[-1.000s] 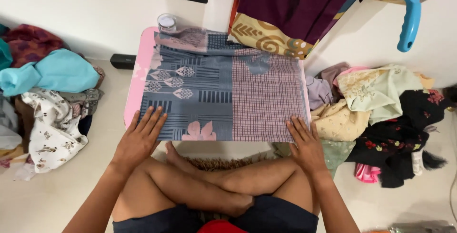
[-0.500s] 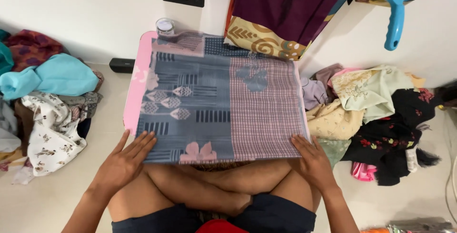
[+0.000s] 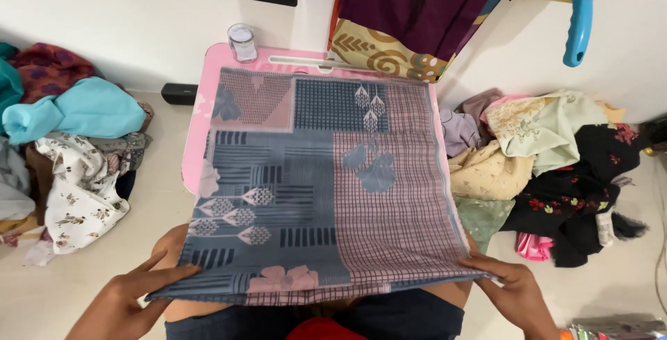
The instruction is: Folding a patterned hijab on a small table and cleaning it with a lint roller
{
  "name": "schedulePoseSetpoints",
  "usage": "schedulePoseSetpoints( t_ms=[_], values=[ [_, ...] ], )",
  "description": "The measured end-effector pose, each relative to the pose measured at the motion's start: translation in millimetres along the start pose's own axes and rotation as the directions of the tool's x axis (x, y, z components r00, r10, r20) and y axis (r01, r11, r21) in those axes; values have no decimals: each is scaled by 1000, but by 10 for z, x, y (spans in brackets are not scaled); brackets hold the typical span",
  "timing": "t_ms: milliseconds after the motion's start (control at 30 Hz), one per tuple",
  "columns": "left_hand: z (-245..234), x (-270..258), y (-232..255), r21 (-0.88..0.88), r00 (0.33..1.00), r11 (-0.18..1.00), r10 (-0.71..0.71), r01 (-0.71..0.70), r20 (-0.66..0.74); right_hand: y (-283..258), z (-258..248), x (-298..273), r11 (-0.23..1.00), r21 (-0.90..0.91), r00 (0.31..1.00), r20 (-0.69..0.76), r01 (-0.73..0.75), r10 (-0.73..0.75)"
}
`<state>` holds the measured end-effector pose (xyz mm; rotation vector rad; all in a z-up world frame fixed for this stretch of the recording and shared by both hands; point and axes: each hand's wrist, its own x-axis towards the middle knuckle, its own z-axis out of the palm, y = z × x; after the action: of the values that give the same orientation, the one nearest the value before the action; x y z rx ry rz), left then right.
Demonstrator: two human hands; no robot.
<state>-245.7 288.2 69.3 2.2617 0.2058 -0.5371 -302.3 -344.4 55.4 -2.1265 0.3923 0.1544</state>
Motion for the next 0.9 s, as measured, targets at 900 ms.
schedulePoseSetpoints(
  t_ms=[900],
  values=[
    [61, 2888, 557, -254, 911, 955, 36, -152, -410, -600, 623, 2894, 932, 359, 964, -264, 56, 44]
  ],
)
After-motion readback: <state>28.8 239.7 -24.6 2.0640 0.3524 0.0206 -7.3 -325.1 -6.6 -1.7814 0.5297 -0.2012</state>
